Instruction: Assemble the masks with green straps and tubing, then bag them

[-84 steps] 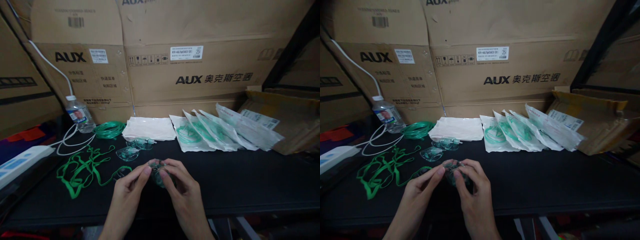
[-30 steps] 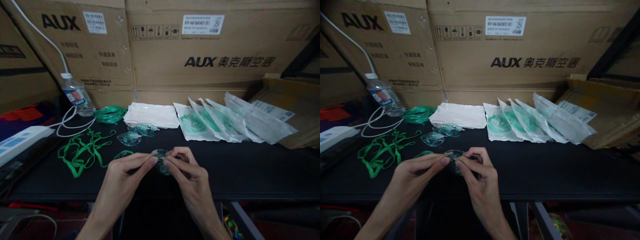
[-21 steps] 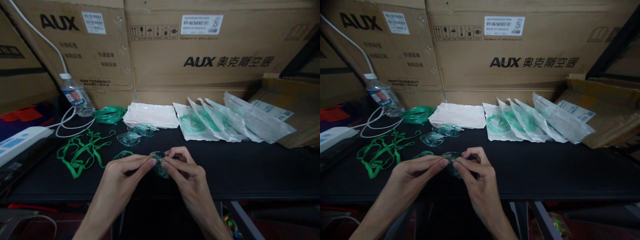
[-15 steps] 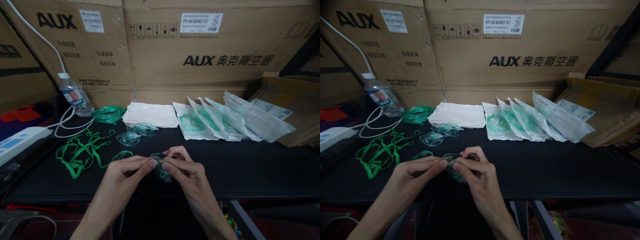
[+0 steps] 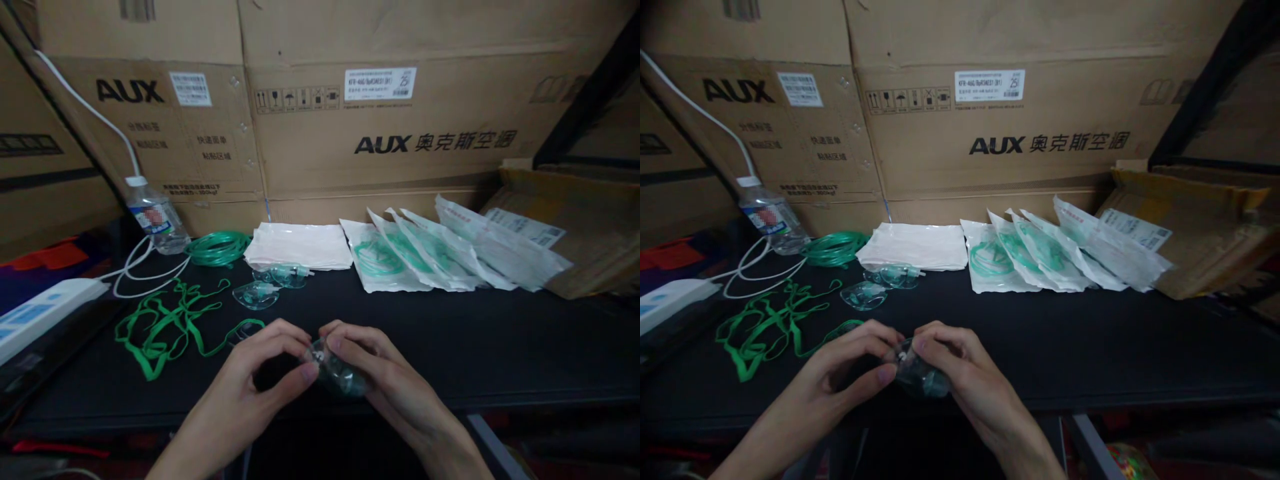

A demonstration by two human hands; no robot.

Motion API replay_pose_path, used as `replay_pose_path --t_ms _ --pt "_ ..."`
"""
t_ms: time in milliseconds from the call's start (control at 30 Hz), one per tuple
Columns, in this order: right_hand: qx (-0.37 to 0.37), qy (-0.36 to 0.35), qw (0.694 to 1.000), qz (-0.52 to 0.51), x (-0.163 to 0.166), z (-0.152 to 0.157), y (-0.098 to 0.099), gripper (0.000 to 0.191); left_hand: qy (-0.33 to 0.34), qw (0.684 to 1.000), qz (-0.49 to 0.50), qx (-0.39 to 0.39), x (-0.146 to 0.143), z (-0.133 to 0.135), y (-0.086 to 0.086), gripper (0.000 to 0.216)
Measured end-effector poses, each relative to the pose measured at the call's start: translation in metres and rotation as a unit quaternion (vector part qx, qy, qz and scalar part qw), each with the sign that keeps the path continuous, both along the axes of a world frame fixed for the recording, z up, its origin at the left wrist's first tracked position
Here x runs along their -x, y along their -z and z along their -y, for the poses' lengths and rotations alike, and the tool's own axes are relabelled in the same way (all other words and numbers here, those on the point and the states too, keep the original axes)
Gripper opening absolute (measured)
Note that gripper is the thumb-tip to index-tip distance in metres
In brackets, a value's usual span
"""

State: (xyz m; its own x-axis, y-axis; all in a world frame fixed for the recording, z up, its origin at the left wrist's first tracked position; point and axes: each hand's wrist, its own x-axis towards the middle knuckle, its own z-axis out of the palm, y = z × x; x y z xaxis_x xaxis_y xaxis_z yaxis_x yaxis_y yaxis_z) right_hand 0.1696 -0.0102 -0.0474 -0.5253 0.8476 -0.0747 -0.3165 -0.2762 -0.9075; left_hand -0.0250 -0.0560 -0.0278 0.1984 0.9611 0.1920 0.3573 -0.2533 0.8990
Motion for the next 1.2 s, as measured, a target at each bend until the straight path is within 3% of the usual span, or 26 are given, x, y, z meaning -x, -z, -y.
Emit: replay_pose_path --t_ms 100,200,367,600,767,933,1100,1200 --pt "0.002 -0.008 1.000 0.023 -0.002 -0.001 -0.003 0.034 0.030 0.996 0.033 0.083 -0.006 0.001 -0.002 0.026" --pt "-0.016 0.007 0.999 0.037 -0.011 0.001 -0.003 0.043 -0.032 0.986 0.103 0.127 -0.010 0.000 0.000 0.035" --pt "-0.128 -0.003 0.990 0.052 -0.024 0.001 0.001 0.055 -0.101 0.967 0.173 0.157 -0.012 -0.004 0.010 0.039" --pt "-0.192 0.044 0.972 0.124 -0.014 0.001 0.006 0.043 -0.086 0.982 0.129 0.110 -0.019 -0.006 0.004 0.037" --pt "-0.353 0.084 0.913 0.188 -0.014 -0.002 0.017 0.038 -0.068 0.984 0.120 0.109 -0.022 -0.005 0.008 0.038" --pt "-0.430 0.101 0.873 0.208 -0.014 -0.006 0.030 0.035 -0.099 0.984 0.115 0.092 -0.027 -0.003 0.018 0.039" --pt "-0.418 0.128 0.873 0.214 -0.012 -0.008 0.028 0.028 -0.157 0.987 -0.034 0.007 -0.027 0.006 0.015 0.041" --pt "-0.375 0.149 0.887 0.224 -0.011 -0.007 0.024 0.025 -0.196 0.968 -0.132 -0.085 -0.006 0.016 0.005 0.036"
